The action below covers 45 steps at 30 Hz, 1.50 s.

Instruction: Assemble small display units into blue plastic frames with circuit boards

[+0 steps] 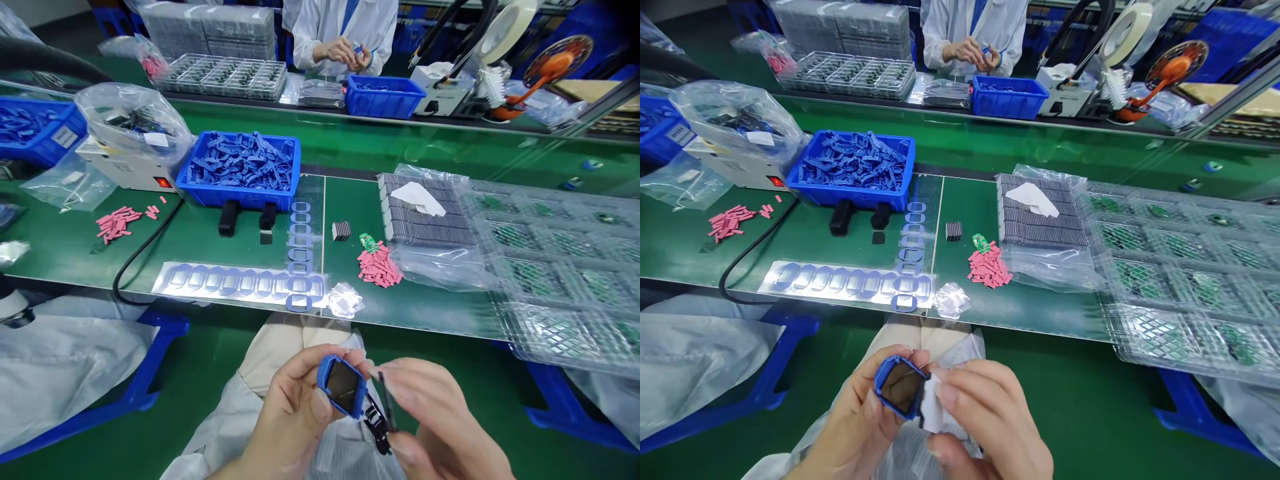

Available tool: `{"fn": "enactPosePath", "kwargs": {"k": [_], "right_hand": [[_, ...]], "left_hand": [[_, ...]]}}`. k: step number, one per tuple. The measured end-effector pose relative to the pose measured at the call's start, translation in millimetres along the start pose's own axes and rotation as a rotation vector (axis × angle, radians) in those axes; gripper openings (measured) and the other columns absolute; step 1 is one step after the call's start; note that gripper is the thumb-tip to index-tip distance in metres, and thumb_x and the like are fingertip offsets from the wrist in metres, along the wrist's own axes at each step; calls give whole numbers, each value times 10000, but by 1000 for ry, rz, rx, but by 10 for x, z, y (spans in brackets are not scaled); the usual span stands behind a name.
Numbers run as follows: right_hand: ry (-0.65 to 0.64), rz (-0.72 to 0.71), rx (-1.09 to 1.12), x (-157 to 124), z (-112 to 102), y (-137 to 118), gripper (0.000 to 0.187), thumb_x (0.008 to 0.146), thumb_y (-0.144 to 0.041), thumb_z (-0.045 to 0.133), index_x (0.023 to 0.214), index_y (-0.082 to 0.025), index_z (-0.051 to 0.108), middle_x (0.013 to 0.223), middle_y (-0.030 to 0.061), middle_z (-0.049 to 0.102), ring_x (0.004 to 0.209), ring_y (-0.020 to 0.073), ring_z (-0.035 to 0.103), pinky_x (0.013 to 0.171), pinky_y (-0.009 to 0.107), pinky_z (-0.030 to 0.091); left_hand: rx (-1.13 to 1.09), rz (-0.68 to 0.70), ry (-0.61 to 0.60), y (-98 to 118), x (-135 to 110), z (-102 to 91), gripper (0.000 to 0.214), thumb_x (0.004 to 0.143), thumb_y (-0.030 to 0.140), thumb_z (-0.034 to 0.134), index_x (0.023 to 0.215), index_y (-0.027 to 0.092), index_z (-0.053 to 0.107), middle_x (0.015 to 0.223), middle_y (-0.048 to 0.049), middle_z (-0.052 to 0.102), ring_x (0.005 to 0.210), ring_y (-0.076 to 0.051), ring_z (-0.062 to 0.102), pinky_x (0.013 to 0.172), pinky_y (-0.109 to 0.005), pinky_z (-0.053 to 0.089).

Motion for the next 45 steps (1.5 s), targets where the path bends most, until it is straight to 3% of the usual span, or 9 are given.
{"fn": "enactPosePath", "kwargs": {"k": [4, 11, 16, 21, 25, 29, 36, 40, 45], "right_hand": [[-227, -144, -315, 48, 102, -93, 147, 833, -273, 669, 968, -235, 713, 894, 42, 745, 869, 223, 656, 718, 360, 528], [-211, -262, -511, -5, 212, -114, 118, 862, -228, 635, 947, -219, 717, 887, 34, 746, 869, 227, 629, 747, 384, 455], [-199, -297, -475, -25, 294, -58, 367, 980, -382, 371, 990, -192, 685, 1040, 98, 698, 994, 248, 602, 838, 415, 428], [-151, -38, -397, 303, 61, 630, 207, 946, -298, 469, 1052, -201, 617, 1007, 78, 667, 942, 212, 614, 766, 365, 496], [-142, 5, -657, 593, -28, 1333, 155, 864, -338, 614, 803, -216, 688, 803, 41, 677, 787, 222, 568, 694, 370, 415], [-218, -1, -762, 677, 36, 1605, 143, 838, -343, 649, 760, -239, 709, 777, 23, 688, 763, 230, 524, 646, 351, 314], [-192, -81, -774, 719, 13, 1451, 115, 870, -252, 611, 785, -215, 678, 811, 34, 697, 775, 225, 527, 655, 356, 313], [-177, -173, -617, 755, 11, 1112, 89, 889, -186, 563, 821, -204, 617, 799, 39, 677, 782, 205, 569, 704, 359, 418], [-465, -282, -244, 618, 222, 436, 140, 873, -76, 527, 915, -186, 602, 834, 40, 672, 814, 180, 588, 725, 322, 475]], "left_hand": [[106, 56, 56, 11, 18, -70, 341, 621, 392, 814, 933, 268, 754, 1051, -14, 762, 982, -180, 683, 840, -210, 509], [83, 63, 129, -66, 78, -139, 363, 589, 431, 822, 901, 254, 765, 929, -31, 788, 862, -157, 715, 780, -184, 522], [-32, -47, 159, -103, 157, -187, 307, 620, 377, 815, 874, 211, 767, 808, -25, 783, 757, -135, 718, 668, -159, 548], [-89, -179, 70, -114, 235, -145, 279, 664, 344, 782, 906, 205, 759, 886, -36, 788, 808, -152, 734, 669, -169, 585], [-105, -217, 72, -125, 253, -206, 250, 691, 301, 765, 923, 209, 756, 921, -34, 786, 867, -161, 730, 698, -174, 591], [-120, -241, 63, -138, 237, -258, 244, 696, 301, 757, 922, 211, 758, 914, -29, 788, 862, -159, 731, 713, -185, 595], [-131, -271, 119, -105, 260, -329, 229, 686, 298, 761, 899, 214, 762, 889, -19, 791, 841, -158, 736, 703, -185, 598], [-120, -220, 171, -39, 306, -349, 237, 701, 305, 751, 917, 206, 757, 902, -34, 790, 841, -166, 736, 706, -202, 602], [-135, -158, 148, -24, 348, -307, 240, 742, 312, 727, 951, 197, 747, 912, -49, 788, 817, -150, 733, 703, -202, 599]]}}
Point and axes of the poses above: each hand's wrist, its own x-axis towards the middle knuckle, its own z-axis out of the palm, y = z × x, the point moved 7 cm from there along x, towards the middle knuckle
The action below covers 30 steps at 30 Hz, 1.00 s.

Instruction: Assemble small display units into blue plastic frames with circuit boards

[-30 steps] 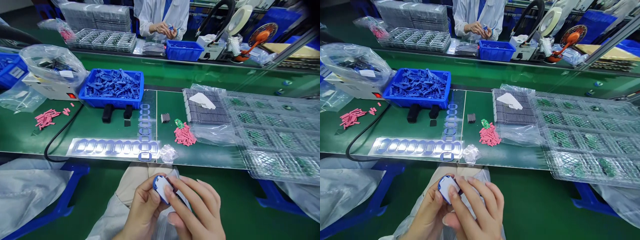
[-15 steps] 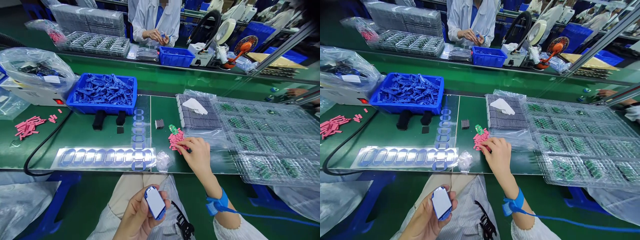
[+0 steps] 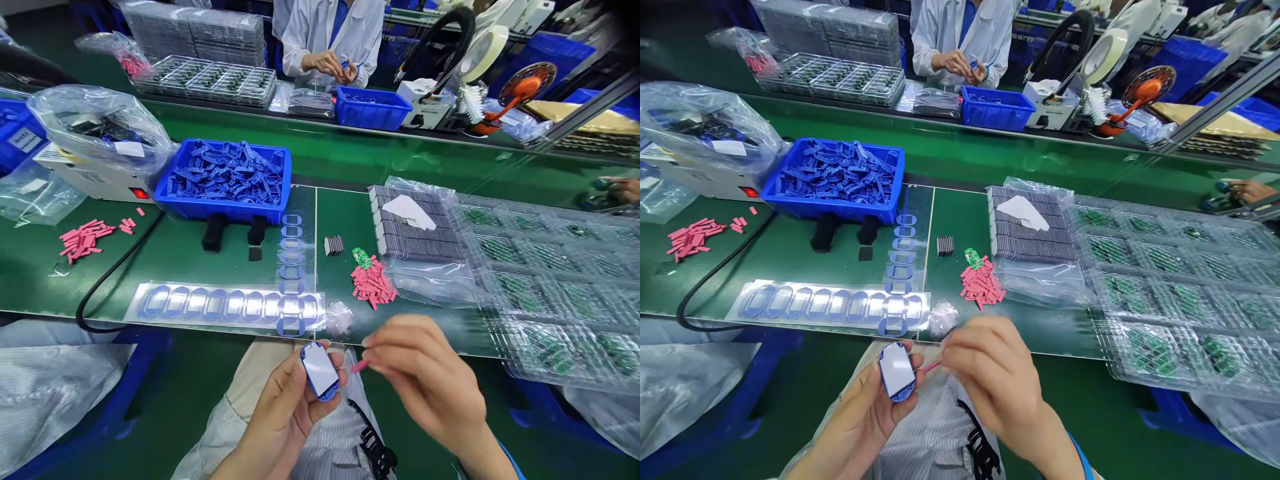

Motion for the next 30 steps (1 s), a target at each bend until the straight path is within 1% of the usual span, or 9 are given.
{"fn": "enactPosePath", "kwargs": {"k": [2, 4, 6, 10, 13, 16, 20, 25, 30], "right_hand": [[-56, -44, -4, 18, 28, -179, 160, 879, -63, 512, 923, -173, 620, 863, 47, 685, 834, 177, 579, 728, 313, 465], [-59, -58, -25, 24, 36, -247, 167, 896, -74, 495, 897, -173, 629, 861, 41, 696, 836, 172, 574, 720, 308, 457], [-66, -70, -43, 13, 42, -249, 169, 907, -93, 487, 882, -177, 631, 864, 38, 699, 838, 172, 573, 715, 312, 453], [-132, -80, -100, -45, 46, -197, 151, 895, -104, 508, 908, -193, 630, 907, 41, 692, 869, 185, 577, 735, 334, 451], [-163, -53, -93, -73, 37, -169, 145, 896, -120, 514, 911, -209, 627, 931, 46, 687, 889, 194, 585, 742, 345, 459], [-129, -63, -123, -71, 21, -201, 140, 899, -147, 529, 885, -224, 644, 903, 36, 699, 855, 189, 601, 719, 340, 469], [-45, -156, -202, -108, 4, -314, 126, 865, -112, 580, 894, -185, 679, 852, 28, 732, 810, 177, 624, 685, 327, 473], [-85, -214, -340, -264, 51, -372, 226, 869, -91, 555, 1045, -163, 677, 994, 46, 739, 896, 190, 655, 741, 356, 479], [-48, -244, -424, -368, 56, -396, 230, 877, -114, 539, 1045, -171, 684, 1023, 48, 735, 918, 193, 666, 740, 355, 501]], "left_hand": [[-6, 15, -21, -9, -1, 17, 225, 753, 307, 722, 953, 204, 745, 907, -47, 788, 796, -137, 730, 699, -199, 597], [-8, 15, -32, -21, -14, 25, 222, 760, 304, 719, 958, 205, 743, 909, -49, 787, 798, -130, 727, 714, -199, 593], [0, 9, -37, -29, -34, 28, 226, 766, 309, 714, 961, 197, 742, 913, -54, 787, 810, -131, 725, 726, -199, 589], [23, 8, -28, -26, -68, 23, 234, 780, 318, 698, 970, 188, 741, 929, -55, 785, 829, -140, 726, 721, -192, 587], [36, 2, -30, -35, -76, 30, 243, 772, 331, 703, 968, 193, 743, 932, -55, 786, 844, -145, 726, 723, -189, 585], [40, -7, -30, -53, -78, 37, 243, 754, 337, 719, 953, 200, 747, 934, -57, 785, 834, -142, 727, 712, -184, 583], [19, -1, -3, -68, -74, 37, 238, 748, 322, 728, 969, 235, 743, 925, -45, 786, 789, -121, 725, 707, -186, 582], [22, 22, 20, -58, -76, 73, 238, 750, 330, 726, 961, 222, 746, 950, -41, 781, 832, -124, 717, 743, -182, 566], [32, 24, 28, -69, -82, 102, 235, 747, 327, 729, 949, 209, 747, 960, -35, 778, 866, -134, 713, 765, -181, 555]]}}
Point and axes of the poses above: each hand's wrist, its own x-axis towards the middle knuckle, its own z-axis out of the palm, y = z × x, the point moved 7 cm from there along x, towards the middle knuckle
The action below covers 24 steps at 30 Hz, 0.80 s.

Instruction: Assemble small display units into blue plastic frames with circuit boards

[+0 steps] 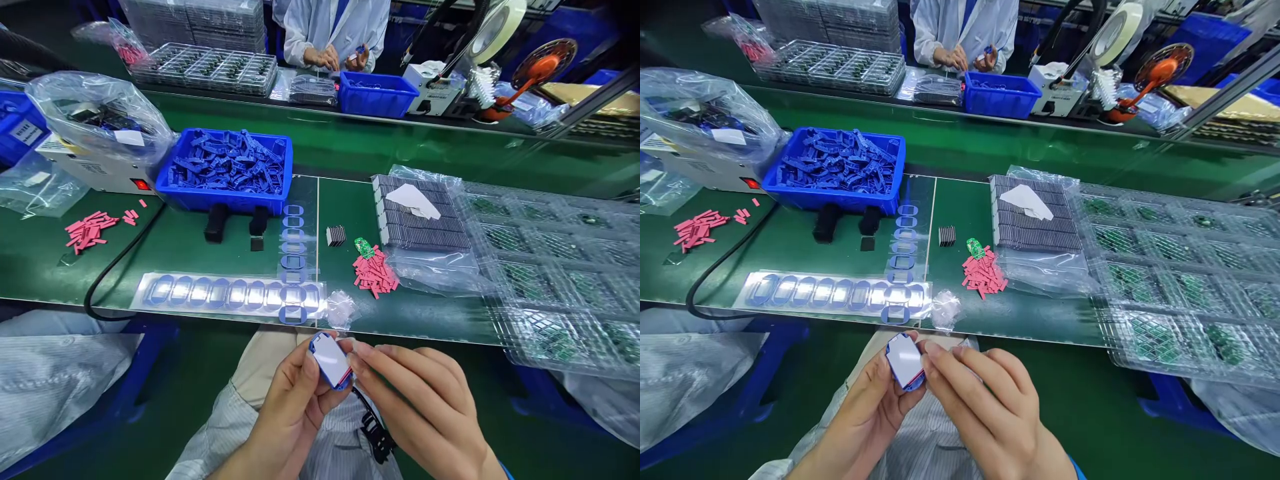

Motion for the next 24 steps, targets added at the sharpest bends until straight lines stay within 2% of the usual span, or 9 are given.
{"fn": "enactPosePath", "kwargs": {"k": [4, 10, 17, 19, 22, 24], "right_hand": [[21, 4, -12, -1, -9, -33, 210, 850, -102, 585, 1023, -156, 691, 989, 54, 744, 908, 188, 668, 724, 341, 505], [87, 78, -10, 74, -55, -49, 161, 862, -118, 575, 890, -196, 714, 859, 21, 762, 803, 159, 681, 678, 308, 512], [92, 83, 7, 89, -66, -75, 143, 861, -122, 569, 880, -159, 706, 795, 53, 759, 825, 176, 646, 707, 316, 485], [98, 157, 62, 62, -43, -50, 151, 855, -135, 572, 941, -149, 696, 876, 75, 749, 871, 200, 635, 725, 337, 486], [166, 402, 273, 9, 20, 52, 241, 861, -205, 590, 1088, -142, 638, 1038, 121, 689, 958, 243, 611, 747, 377, 504], [238, 553, 411, -19, 76, 100, 297, 848, -290, 633, 1118, -167, 613, 1041, 122, 663, 959, 260, 605, 744, 401, 512]], "left_hand": [[-12, 5, -10, -19, 0, 8, 232, 746, 319, 732, 957, 221, 744, 962, -29, 778, 884, -137, 710, 786, -194, 553], [25, 1, -17, -41, 8, 4, 287, 728, 364, 741, 979, 224, 737, 1016, -58, 766, 879, -139, 709, 775, -193, 548], [50, 0, -20, -50, 10, 13, 312, 714, 395, 742, 972, 219, 739, 1014, -56, 765, 892, -153, 700, 783, -206, 541], [58, 11, -23, -36, 11, 32, 300, 723, 395, 735, 970, 224, 739, 1008, -47, 766, 898, -153, 694, 794, -212, 533], [97, 64, -26, -5, 11, 61, 305, 717, 410, 737, 957, 222, 744, 1025, -42, 759, 978, -170, 667, 851, -224, 502], [121, 113, -25, 9, 9, 71, 351, 692, 443, 746, 964, 222, 745, 1050, -48, 752, 1074, -203, 628, 929, -254, 460]]}}
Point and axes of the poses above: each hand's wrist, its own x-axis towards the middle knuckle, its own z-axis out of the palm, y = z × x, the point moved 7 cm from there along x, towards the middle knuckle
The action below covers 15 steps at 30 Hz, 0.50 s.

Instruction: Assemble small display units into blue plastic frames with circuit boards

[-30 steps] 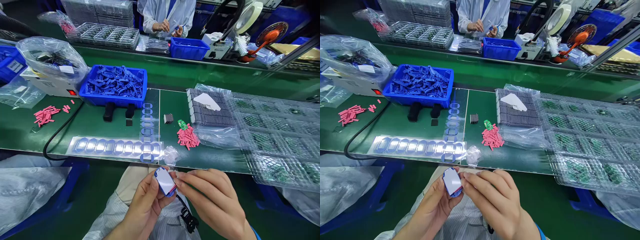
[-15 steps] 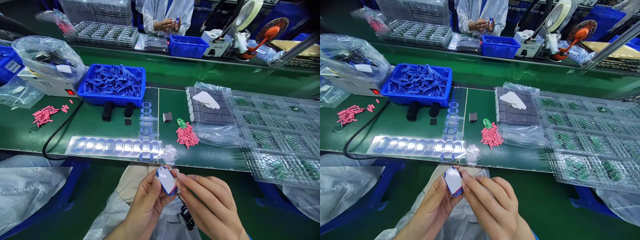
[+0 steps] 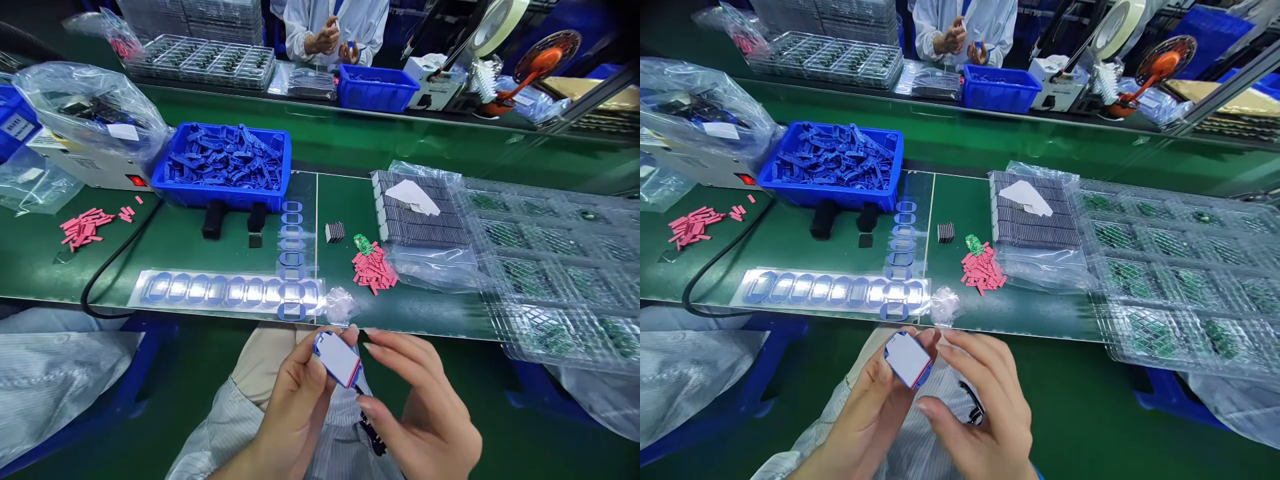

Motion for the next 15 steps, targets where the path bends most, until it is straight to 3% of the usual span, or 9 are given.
{"fn": "enactPosePath", "kwargs": {"k": [4, 9, 15], "right_hand": [[63, 99, 120, 5, 86, 16, 265, 812, -341, 683, 1040, -211, 648, 956, 94, 663, 895, 260, 614, 714, 417, 519], [73, 94, 192, 0, 140, 4, 276, 808, -246, 686, 1079, -207, 648, 977, 95, 672, 911, 259, 616, 711, 417, 532], [87, 52, 234, -10, 154, 5, 275, 822, -240, 664, 1093, -197, 647, 957, 94, 689, 888, 253, 624, 685, 416, 538]], "left_hand": [[-8, 100, 2, 8, -1, -5, 361, 695, 478, 727, 974, 249, 738, 1079, -44, 742, 1144, -241, 585, 970, -300, 428], [-22, 148, 9, 7, -14, -18, 333, 696, 477, 727, 952, 265, 739, 1077, -32, 741, 1077, -226, 624, 909, -276, 459], [59, 178, 43, 3, -31, -68, 374, 668, 506, 734, 970, 286, 738, 1247, -39, 667, 1208, -280, 537, 981, -342, 427]]}}
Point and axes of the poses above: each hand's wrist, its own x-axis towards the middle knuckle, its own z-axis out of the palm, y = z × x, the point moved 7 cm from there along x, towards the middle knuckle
